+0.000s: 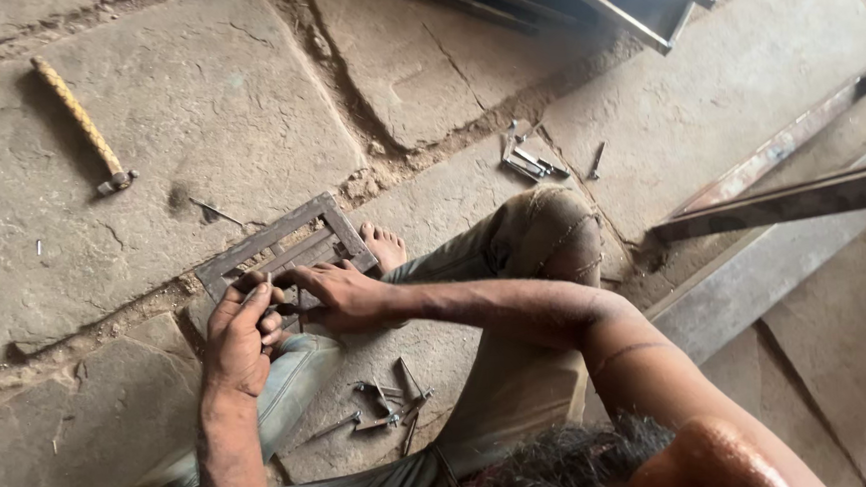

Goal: The person sits on the floor and assembles a small rectangular metal frame by inserting and adjusting multiple metal rods and clips into the frame's slots. The person handles the components by hand, repeatedly fitting and repositioning them to secure the structure.

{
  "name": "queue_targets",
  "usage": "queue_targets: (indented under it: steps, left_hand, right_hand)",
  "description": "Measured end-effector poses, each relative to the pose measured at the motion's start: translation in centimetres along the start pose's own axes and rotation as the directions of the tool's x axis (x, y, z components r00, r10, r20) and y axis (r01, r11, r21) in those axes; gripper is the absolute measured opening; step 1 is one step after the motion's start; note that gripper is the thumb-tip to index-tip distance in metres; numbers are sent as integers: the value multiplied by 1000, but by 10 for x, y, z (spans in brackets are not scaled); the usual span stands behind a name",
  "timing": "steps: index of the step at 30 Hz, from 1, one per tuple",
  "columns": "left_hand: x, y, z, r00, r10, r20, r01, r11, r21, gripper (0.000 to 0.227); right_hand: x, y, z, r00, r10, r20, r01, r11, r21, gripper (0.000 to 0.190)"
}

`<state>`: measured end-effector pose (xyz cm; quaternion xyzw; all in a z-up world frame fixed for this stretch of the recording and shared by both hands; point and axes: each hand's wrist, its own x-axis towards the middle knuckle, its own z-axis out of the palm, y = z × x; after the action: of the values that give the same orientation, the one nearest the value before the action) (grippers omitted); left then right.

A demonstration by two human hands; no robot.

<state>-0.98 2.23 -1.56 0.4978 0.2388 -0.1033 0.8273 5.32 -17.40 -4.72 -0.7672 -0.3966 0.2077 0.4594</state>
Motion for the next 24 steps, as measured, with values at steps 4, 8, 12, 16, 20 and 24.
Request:
queue_targets:
  steps: [4,8,12,16,20,24]
  left_hand:
    - [2,-5,-1,999,-6,38,8,999,-45,14]
    - [0,-6,4,997,-52,55,51,999,7,14]
    - [-3,-3,9,999,-17,38,17,1000,-16,14]
    - [-3,-1,9,999,-30,19,30,1000,-2,14]
    - [-3,0,8,999,-37,-11,37,999,26,17]
    - [-2,0,9,998,-50,35,52,997,-52,21]
  right_hand:
    - [0,7,2,998,-18,68,29,987,-155,35]
    - [2,4,-1,991,111,78,-97,982,-162,34]
    - [3,0,0,977,210,-26,-209,937,-280,48]
    - [6,3,0,972,-197,-127,149,939,-311,53]
    - [5,2,1,996,93,-3,-91,965,-245,32]
    - [4,-6,-7,964,-249,-95,215,937,-274,40]
